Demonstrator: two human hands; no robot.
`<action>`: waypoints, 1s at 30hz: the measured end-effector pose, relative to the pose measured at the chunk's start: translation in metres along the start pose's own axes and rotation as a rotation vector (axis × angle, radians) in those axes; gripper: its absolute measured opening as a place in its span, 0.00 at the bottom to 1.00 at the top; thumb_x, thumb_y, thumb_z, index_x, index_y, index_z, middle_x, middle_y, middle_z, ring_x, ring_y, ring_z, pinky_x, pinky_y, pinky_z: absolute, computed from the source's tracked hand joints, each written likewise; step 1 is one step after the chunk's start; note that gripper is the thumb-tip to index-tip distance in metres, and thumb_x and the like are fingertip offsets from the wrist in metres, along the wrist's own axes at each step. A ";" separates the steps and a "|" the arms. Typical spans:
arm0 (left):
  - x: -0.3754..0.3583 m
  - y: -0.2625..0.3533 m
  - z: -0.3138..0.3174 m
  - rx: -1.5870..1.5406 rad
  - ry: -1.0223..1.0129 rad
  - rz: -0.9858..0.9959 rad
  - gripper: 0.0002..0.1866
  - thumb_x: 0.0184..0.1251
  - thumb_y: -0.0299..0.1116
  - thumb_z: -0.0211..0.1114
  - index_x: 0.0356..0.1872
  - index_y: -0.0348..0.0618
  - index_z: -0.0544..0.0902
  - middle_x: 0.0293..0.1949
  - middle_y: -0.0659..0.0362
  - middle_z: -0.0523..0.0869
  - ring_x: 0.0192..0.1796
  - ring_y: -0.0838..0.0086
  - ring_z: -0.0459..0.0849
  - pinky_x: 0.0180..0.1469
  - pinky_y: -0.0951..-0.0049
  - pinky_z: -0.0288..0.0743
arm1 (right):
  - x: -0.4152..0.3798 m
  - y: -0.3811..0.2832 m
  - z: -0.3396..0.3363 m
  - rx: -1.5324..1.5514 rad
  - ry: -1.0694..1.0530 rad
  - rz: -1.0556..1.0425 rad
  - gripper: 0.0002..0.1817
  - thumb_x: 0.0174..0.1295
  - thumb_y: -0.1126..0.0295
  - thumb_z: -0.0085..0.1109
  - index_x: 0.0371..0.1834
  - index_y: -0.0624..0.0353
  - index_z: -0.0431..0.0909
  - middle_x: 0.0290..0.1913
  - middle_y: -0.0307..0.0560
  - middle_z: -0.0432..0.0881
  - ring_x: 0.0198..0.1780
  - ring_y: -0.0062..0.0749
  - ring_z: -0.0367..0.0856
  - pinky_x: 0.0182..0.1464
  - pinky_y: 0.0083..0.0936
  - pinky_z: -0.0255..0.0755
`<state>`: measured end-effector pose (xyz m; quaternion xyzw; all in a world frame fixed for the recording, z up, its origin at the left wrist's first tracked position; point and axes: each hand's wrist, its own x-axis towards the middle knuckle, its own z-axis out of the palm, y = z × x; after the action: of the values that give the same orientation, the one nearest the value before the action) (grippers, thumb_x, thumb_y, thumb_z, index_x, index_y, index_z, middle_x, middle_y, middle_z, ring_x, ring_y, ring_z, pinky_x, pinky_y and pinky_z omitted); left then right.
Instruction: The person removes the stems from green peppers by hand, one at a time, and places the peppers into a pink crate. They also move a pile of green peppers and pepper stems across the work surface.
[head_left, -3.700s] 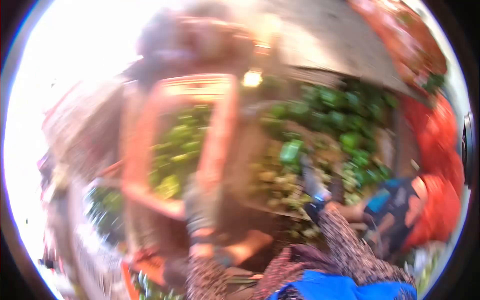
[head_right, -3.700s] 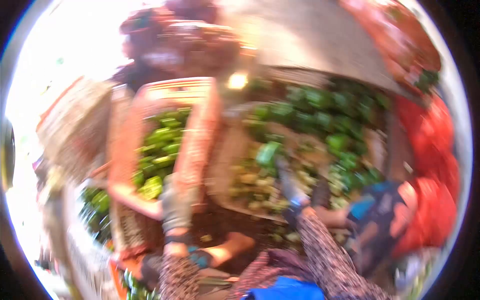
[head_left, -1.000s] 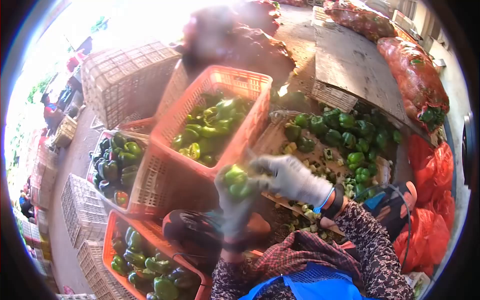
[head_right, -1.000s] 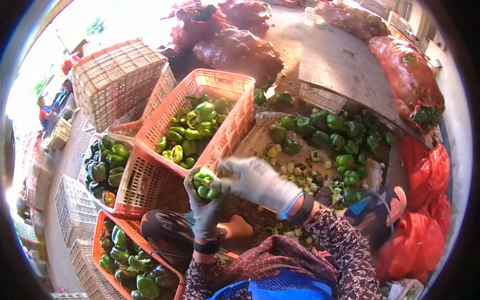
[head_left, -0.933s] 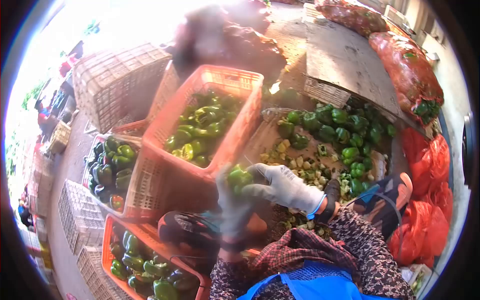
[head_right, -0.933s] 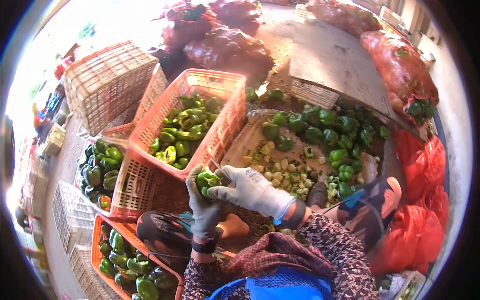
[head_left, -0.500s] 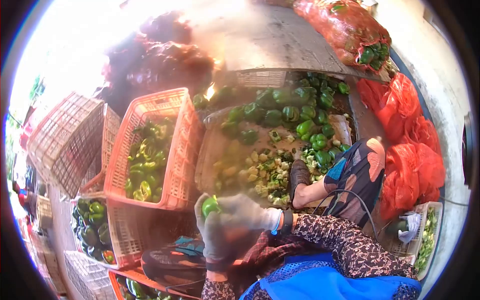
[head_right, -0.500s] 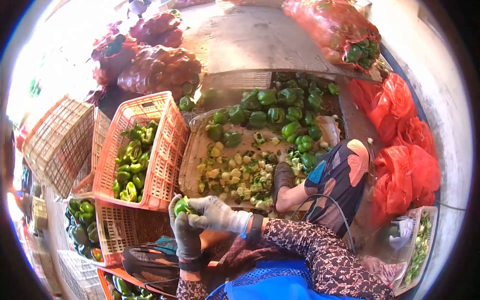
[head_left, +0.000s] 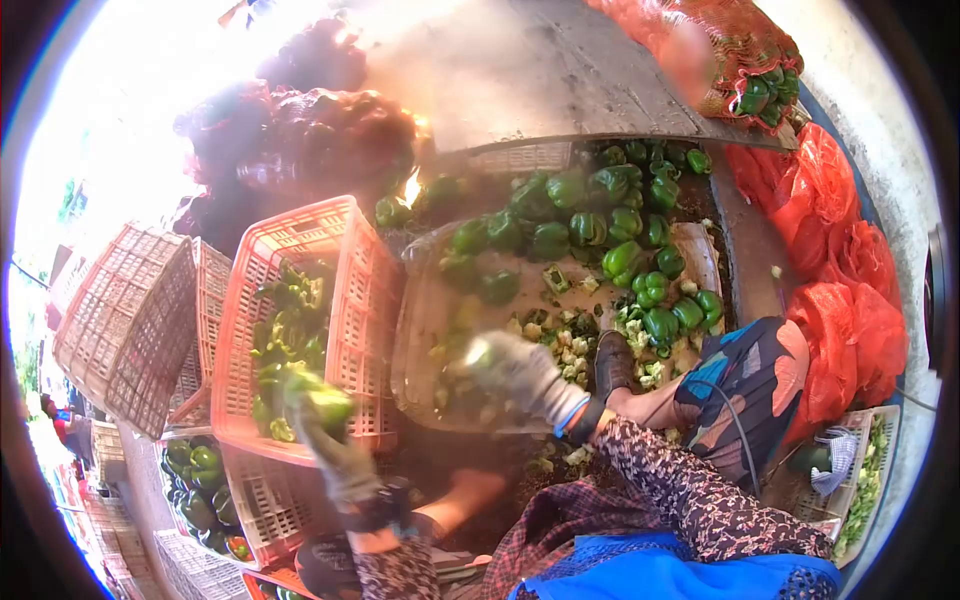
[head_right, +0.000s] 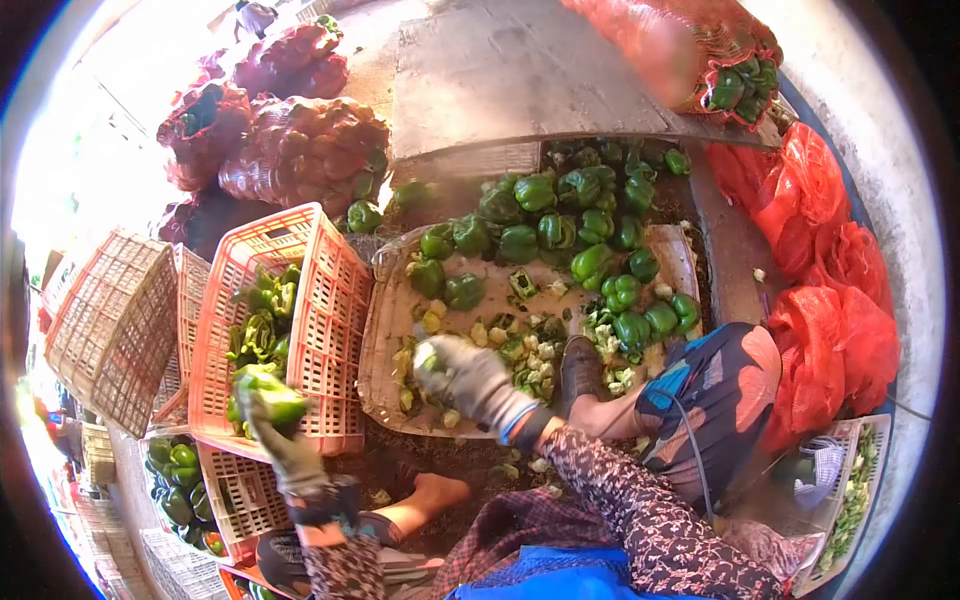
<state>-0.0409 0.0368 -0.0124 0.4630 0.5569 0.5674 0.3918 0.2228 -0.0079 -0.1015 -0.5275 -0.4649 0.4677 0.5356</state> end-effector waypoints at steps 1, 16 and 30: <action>0.026 0.026 0.007 0.228 0.060 0.078 0.39 0.76 0.59 0.61 0.80 0.51 0.64 0.71 0.46 0.76 0.70 0.53 0.78 0.73 0.50 0.74 | 0.018 0.006 -0.020 -0.712 -0.064 0.089 0.24 0.69 0.56 0.69 0.62 0.57 0.79 0.51 0.49 0.87 0.41 0.38 0.86 0.47 0.37 0.85; 0.094 -0.066 -0.025 1.240 -0.220 -0.148 0.27 0.77 0.56 0.60 0.62 0.45 0.77 0.48 0.40 0.89 0.49 0.41 0.89 0.48 0.46 0.82 | 0.219 0.264 -0.046 -1.103 0.409 0.232 0.41 0.60 0.57 0.77 0.76 0.56 0.70 0.69 0.61 0.78 0.68 0.51 0.78 0.71 0.44 0.71; -0.032 0.011 -0.015 0.195 -0.718 -0.024 0.39 0.75 0.57 0.64 0.78 0.47 0.66 0.70 0.50 0.77 0.69 0.60 0.79 0.71 0.55 0.72 | -0.031 -0.099 0.054 -0.452 -0.190 -0.538 0.46 0.48 0.70 0.79 0.76 0.52 0.71 0.72 0.54 0.76 0.66 0.51 0.82 0.66 0.37 0.79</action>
<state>-0.0459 0.0008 -0.0035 0.6612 0.4410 0.3083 0.5228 0.1663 -0.0327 -0.0016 -0.4454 -0.7265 0.2423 0.4638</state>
